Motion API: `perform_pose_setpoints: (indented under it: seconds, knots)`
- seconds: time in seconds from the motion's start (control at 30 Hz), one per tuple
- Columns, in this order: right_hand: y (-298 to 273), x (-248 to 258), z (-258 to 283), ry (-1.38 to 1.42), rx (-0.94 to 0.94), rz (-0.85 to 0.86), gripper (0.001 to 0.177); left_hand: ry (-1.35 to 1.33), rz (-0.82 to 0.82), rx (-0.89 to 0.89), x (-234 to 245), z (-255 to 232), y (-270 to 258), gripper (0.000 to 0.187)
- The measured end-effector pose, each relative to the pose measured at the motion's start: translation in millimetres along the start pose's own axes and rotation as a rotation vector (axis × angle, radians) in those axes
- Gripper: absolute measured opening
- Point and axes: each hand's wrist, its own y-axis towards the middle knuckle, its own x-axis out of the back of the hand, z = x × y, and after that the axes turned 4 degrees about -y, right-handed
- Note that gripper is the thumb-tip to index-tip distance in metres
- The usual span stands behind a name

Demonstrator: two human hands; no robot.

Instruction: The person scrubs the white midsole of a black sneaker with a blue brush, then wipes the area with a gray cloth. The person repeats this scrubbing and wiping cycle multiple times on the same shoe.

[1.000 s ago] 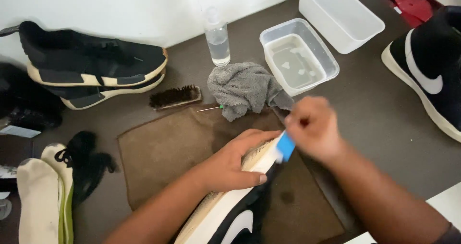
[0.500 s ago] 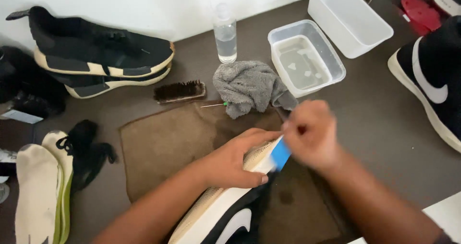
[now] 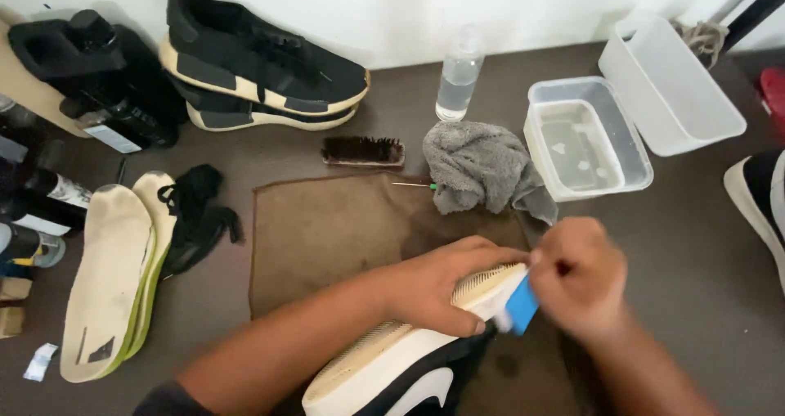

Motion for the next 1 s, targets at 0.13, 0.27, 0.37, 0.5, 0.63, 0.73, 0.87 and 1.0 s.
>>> perform_pose_setpoints:
  seconds: [0.13,0.27,0.37,0.5,0.63,0.73,0.87,1.0]
  knots:
    - [-11,-2,-28,-0.067,-0.116,-0.018,0.025,-0.019,0.030,0.033,5,-10,-2,0.091]
    - [20,-3,44,-0.005,0.128,-0.016,0.022,-0.026,-0.050,-0.089,-4,10,0,0.088]
    - [0,-9,-20,0.067,0.110,-0.118,0.026,-0.209,-0.016,0.140,8,-24,4,0.092]
    - [3,0,-33,0.158,-0.059,-0.080,0.034,-0.213,-0.057,0.137,2,-20,2,0.091]
    - [5,-12,8,0.100,0.122,-0.168,0.029,-0.169,-0.066,0.103,-2,-16,5,0.092]
    - [-13,-12,-37,0.032,0.021,-0.152,0.025,-0.177,-0.049,0.128,2,-24,5,0.092]
    - [2,-9,-29,0.152,0.038,-0.119,0.032,-0.188,-0.022,0.176,5,-28,6,0.093]
    - [8,-12,12,0.036,0.097,-0.160,0.033,-0.139,-0.016,0.128,3,-26,6,0.095]
